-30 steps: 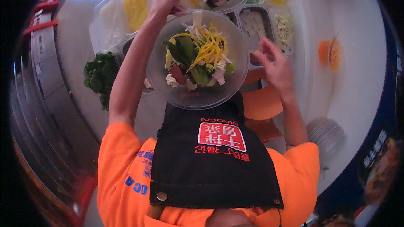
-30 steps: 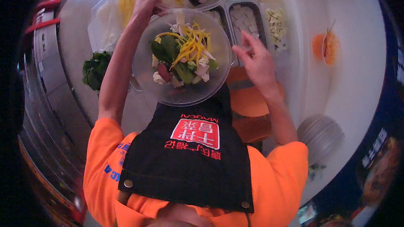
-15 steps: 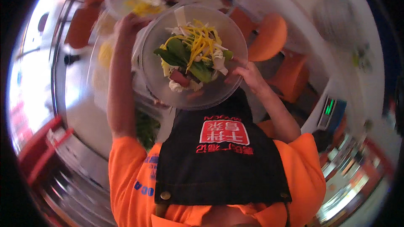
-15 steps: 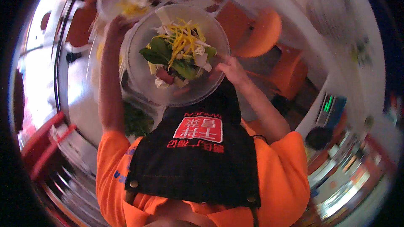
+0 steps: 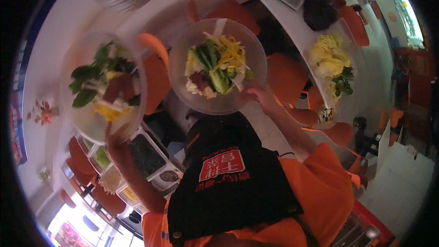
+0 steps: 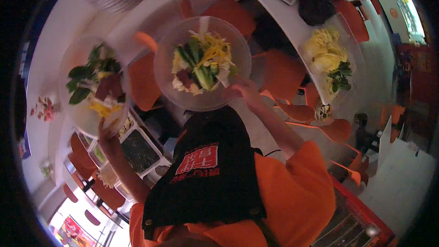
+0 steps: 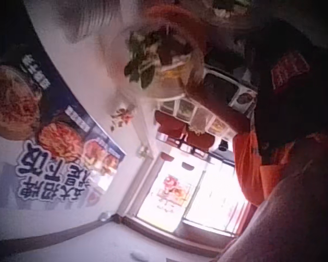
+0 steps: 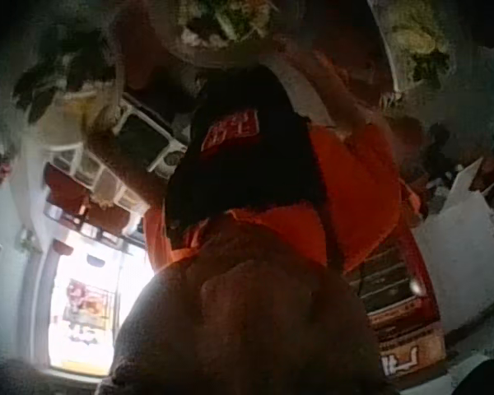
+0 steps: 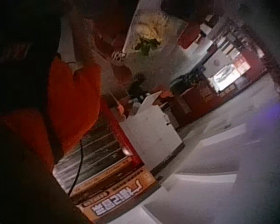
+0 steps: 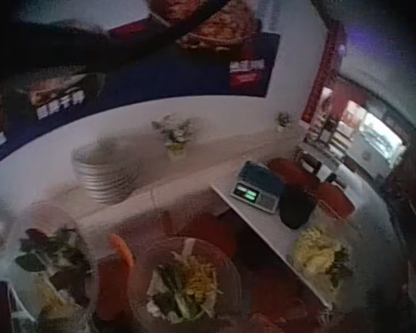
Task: The person assembles a mixed vegetable and meat dish by hand, placing bean sprouts, napa cabbage, leafy greens, enoki mushrooms, and sliced meat into two clear bowls. The person then weighs the bowls on a digital scale and places them into a black plastic bag.
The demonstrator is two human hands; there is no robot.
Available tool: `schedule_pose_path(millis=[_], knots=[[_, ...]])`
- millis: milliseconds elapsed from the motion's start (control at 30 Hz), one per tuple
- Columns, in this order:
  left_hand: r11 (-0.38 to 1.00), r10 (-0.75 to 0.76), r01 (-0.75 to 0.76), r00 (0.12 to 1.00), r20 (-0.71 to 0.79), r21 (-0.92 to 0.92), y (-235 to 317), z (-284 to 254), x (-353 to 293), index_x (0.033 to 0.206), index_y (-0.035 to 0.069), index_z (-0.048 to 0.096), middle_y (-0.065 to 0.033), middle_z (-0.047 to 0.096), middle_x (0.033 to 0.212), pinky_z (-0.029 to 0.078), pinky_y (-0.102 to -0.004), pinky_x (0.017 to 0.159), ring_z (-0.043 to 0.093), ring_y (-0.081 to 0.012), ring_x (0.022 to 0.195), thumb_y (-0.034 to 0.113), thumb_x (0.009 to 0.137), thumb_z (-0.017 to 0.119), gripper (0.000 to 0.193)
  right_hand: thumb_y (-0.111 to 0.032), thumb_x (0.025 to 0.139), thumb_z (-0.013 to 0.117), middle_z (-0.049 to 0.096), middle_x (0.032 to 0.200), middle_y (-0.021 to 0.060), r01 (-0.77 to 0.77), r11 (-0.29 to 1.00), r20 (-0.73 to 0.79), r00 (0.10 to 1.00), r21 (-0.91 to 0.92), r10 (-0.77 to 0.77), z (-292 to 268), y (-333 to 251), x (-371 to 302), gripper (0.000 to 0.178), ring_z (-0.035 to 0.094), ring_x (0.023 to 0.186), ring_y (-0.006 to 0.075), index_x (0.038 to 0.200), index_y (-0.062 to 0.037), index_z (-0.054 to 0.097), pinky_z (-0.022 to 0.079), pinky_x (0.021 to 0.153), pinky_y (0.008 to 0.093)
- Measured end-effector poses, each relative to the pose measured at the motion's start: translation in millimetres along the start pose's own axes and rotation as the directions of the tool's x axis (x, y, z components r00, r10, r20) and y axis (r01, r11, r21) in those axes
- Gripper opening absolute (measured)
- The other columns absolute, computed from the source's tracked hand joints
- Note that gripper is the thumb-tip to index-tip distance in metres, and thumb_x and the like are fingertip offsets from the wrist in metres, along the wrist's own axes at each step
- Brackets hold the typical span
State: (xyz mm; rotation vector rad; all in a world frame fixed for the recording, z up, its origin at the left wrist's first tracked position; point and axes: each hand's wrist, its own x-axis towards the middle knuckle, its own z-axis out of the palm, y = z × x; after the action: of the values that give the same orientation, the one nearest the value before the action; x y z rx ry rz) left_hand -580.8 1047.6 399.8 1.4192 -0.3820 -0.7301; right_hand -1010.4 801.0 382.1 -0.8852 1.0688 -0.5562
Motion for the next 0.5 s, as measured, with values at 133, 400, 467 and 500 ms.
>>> schedule_pose_path(millis=[133, 400, 467, 500], knots=[[0.962, -0.132, 0.179, 0.966, 0.222, -0.207, 59, 8, 29, 0.127, -0.006, 0.045, -0.0216, 0.051, 0.123, 0.048, -0.0369, 0.088, 0.057, -0.0294, 0.105, 0.013, 0.081, 0.053, 0.051, -0.014, 0.082, 0.056, 0.065, 0.093, 0.0135, 0.062, 0.998, -0.275, 0.959, -0.018, -0.064, 25, 25, -39, 0.035, 0.065, 0.084, 0.0267, 0.112, 0.0044, 0.054, 0.051, 0.077, 0.0351], [0.966, -0.221, 0.257, 0.861, 0.458, -0.019, 165, 80, 135, 0.116, 0.001, 0.054, -0.0093, 0.062, 0.093, 0.053, -0.0316, 0.054, 0.061, -0.0187, 0.069, 0.017, 0.086, 0.053, 0.034, -0.025, 0.084, 0.060, 0.060, 0.101, 0.0094, 0.148, 0.963, -0.522, 0.853, 0.224, -0.009, 108, 26, -88, 0.039, 0.061, 0.088, 0.0193, 0.113, 0.0001, 0.055, 0.050, 0.071, 0.0305], [0.924, -0.335, 0.382, 0.831, 0.443, -0.018, 189, 98, 152, 0.111, 0.002, 0.055, -0.0105, 0.061, 0.090, 0.051, -0.0326, 0.046, 0.061, -0.0204, 0.064, 0.017, 0.088, 0.051, 0.027, -0.026, 0.084, 0.061, 0.059, 0.103, 0.0087, 0.138, 0.955, -0.523, 0.852, 0.261, 0.020, 127, 14, -102, 0.040, 0.060, 0.089, 0.0178, 0.114, -0.0002, 0.055, 0.050, 0.068, 0.0294], [0.924, -0.343, 0.382, 0.832, 0.435, -0.002, 201, 105, 158, 0.109, 0.003, 0.055, -0.0104, 0.061, 0.090, 0.051, -0.0323, 0.047, 0.061, -0.0204, 0.066, 0.017, 0.089, 0.051, 0.025, -0.026, 0.084, 0.062, 0.059, 0.102, 0.0083, 0.179, 0.953, -0.538, 0.843, 0.246, -0.020, 138, 7, -109, 0.041, 0.060, 0.088, 0.0174, 0.115, -0.0002, 0.054, 0.050, 0.068, 0.0293]])
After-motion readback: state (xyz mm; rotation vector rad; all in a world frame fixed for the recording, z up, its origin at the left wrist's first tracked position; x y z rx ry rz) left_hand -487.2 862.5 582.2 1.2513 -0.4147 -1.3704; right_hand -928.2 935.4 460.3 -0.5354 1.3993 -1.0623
